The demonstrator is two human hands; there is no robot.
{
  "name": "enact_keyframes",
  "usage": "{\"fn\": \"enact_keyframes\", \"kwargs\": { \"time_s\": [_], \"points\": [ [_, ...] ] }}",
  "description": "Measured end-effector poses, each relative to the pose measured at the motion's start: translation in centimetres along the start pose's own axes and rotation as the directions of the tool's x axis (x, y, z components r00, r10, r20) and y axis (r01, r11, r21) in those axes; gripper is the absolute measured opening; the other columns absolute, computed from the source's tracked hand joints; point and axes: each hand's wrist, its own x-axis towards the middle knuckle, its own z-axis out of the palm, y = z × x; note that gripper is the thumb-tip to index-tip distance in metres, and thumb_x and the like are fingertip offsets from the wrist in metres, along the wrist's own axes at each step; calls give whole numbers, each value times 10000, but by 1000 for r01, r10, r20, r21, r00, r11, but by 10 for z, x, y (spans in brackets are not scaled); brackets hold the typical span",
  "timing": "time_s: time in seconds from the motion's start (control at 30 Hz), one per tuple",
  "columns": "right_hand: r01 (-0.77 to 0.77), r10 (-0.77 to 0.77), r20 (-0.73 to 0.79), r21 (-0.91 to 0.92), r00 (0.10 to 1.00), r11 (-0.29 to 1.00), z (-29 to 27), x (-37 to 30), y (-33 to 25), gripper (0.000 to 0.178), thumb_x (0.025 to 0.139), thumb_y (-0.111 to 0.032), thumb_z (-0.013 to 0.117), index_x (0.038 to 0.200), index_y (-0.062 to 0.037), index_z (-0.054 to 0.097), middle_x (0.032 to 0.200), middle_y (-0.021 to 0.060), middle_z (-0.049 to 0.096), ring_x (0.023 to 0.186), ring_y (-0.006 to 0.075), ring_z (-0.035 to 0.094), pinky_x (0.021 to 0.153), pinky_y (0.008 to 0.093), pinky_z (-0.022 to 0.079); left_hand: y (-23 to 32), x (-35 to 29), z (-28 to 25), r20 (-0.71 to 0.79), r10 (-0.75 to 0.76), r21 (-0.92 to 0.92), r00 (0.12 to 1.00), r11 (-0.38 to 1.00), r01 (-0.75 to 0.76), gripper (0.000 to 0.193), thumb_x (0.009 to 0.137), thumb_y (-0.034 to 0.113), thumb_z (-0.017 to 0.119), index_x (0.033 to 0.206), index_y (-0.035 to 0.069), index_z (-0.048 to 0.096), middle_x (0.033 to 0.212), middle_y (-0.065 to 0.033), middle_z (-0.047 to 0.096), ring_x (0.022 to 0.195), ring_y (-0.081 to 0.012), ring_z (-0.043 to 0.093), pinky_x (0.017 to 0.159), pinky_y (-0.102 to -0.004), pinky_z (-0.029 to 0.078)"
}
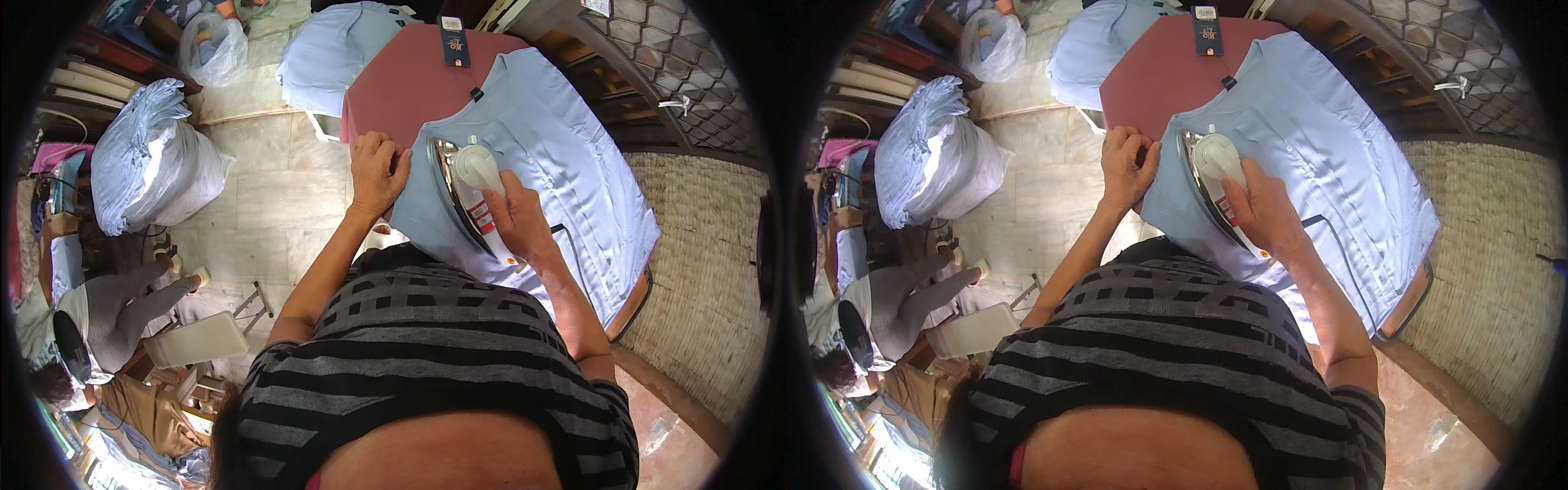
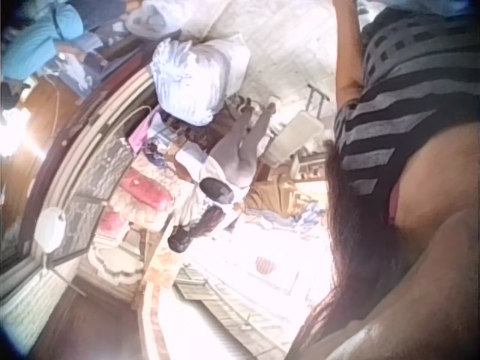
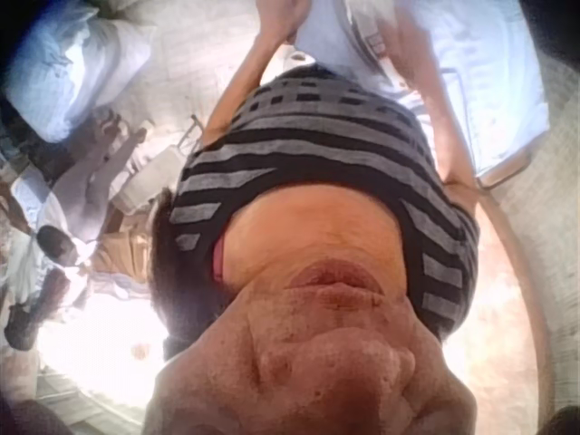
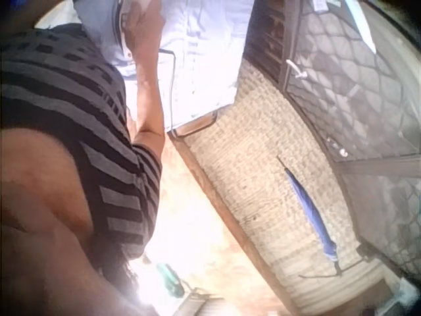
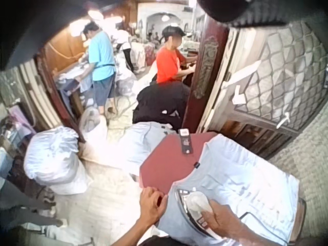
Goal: The person irons a light blue button-up shirt on a pink ironing board using a white and red iron, smoothing the fabric and buttons before folding the shirt.
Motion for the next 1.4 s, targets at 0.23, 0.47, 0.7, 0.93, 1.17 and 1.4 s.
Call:
{"fn": "enact_keyframes", "kwargs": {
  "time_s": [0.23, 0.47, 0.7, 0.93, 1.17, 1.4],
  "points": [
    [206, -209, -32, -71, 977, 976, 4, 29, -8, 302, 989, -279, 528, 1014, 22, 533, 823, 291, 622, 778, 455, 631, 697, 454, 477, -2, -1, 9, -21, -6, -24, 1000, 1000, 6, 154, 738, 59, 765, 791, 59, 620, 861, -107, 566, 836, -303, 544, 741, -422, 429],
    [61, -67, 150, 44, 986, 997, -27, 24, 8, 334, 977, -306, 538, 1077, 13, 553, 918, 291, 641, 861, 468, 627, 752, 489, 485, 11, 10, 3, 45, -122, -74, 991, 989, 125, 100, 801, 37, 712, 858, 36, 629, 897, -128, 594, 874, -320, 573, 787, -426, 459],
    [-121, 109, 158, 68, 981, 990, -154, 11, 60, 314, 979, -306, 565, 1009, 1, 622, 713, 117, 600, 646, 136, 558, 611, 329, 466, 42, 105, 45, 133, 96, -48, 986, 995, -90, 172, 876, 132, 687, 994, 11, 655, 965, -141, 617, 927, -346, 574, 808, -447, 453],
    [119, -120, 1, -89, 993, 989, -202, 75, 118, 373, 971, -354, 588, 949, 16, 629, 691, 113, 582, 638, 126, 490, 616, 329, 438, 25, 194, 179, 166, 181, 80, 969, 977, -196, 210, 890, 216, 691, 958, 18, 709, 942, -169, 638, 899, -359, 620, 787, -442, 489],
    [275, -256, 114, -210, 960, 938, -188, 138, 128, 464, 977, -430, 550, 1005, 21, 656, 760, 175, 647, 626, 236, 593, 640, 367, 477, 9, 217, 171, 364, -55, 72, 930, 997, 30, 233, 904, 210, 679, 981, -8, 706, 1011, -179, 690, 871, -305, 682, 749, -386, 526],
    [291, -285, 62, -246, 957, 925, -168, 201, 110, 497, 989, -456, 510, 1001, 23, 638, 790, 173, 649, 673, 248, 604, 667, 386, 495, 88, 145, 129, 186, 185, -16, 965, 983, -185, 181, 869, 158, 689, 988, 22, 681, 965, -149, 658, 896, -307, 627, 769, -417, 494]
  ]
}}
